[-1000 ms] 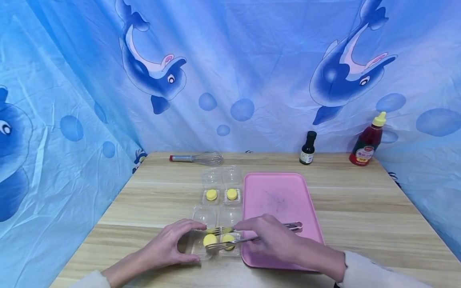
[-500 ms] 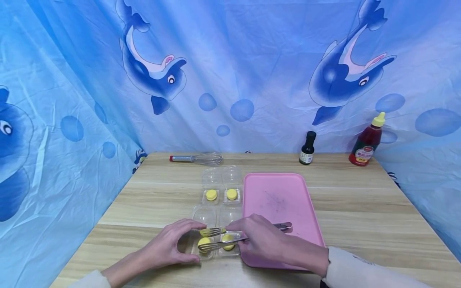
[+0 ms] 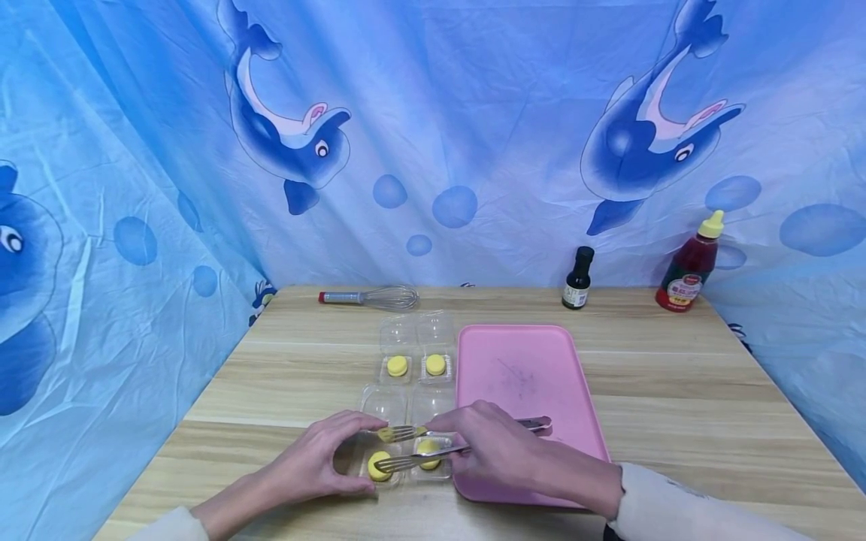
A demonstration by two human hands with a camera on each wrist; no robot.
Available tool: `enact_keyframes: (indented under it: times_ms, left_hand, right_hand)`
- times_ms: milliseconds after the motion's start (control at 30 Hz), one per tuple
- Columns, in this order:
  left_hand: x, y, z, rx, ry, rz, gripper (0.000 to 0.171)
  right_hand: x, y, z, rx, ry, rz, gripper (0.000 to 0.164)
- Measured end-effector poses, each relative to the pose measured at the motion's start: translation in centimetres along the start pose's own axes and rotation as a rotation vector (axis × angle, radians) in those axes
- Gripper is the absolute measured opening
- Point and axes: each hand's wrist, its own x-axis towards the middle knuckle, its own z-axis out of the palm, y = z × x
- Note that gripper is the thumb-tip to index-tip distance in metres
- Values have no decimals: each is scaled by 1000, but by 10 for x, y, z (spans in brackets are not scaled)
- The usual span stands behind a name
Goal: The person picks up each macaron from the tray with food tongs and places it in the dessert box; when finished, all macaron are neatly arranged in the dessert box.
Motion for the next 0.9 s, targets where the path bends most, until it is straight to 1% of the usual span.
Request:
enact_keyframes:
  times_ms: [133,267,333,433,567,633,800,900]
  left_hand:
    - [0,0,0,-1,-1,2,80]
    - [0,0,0,5,5,8,79]
    - [1,0,0,4,7,10,79]
    - [1,0,0,9,8,12,80]
    - [0,0,0,17,4,11,81]
    - [-1,0,0,22,1,10,81]
    - [-1,0,-1,40,-9,2,82]
    - [-1,1,-1,46,-10,5,83]
  right_hand:
    - [-4,2,-4,-6,2,29,61]
    - [-11,4,-11,-26,25,26,60]
    - [-15,6,-16,-24,42,24,62]
    - [-21,11,-25,-21,84,17,68]
    - [-31,21,-36,-34,167,42,72]
    - [-37,28,-42,-39,208,70,73]
    - [-56,48,-56,2,274,202,76]
    - [-69,60,-65,-18,327,272,76]
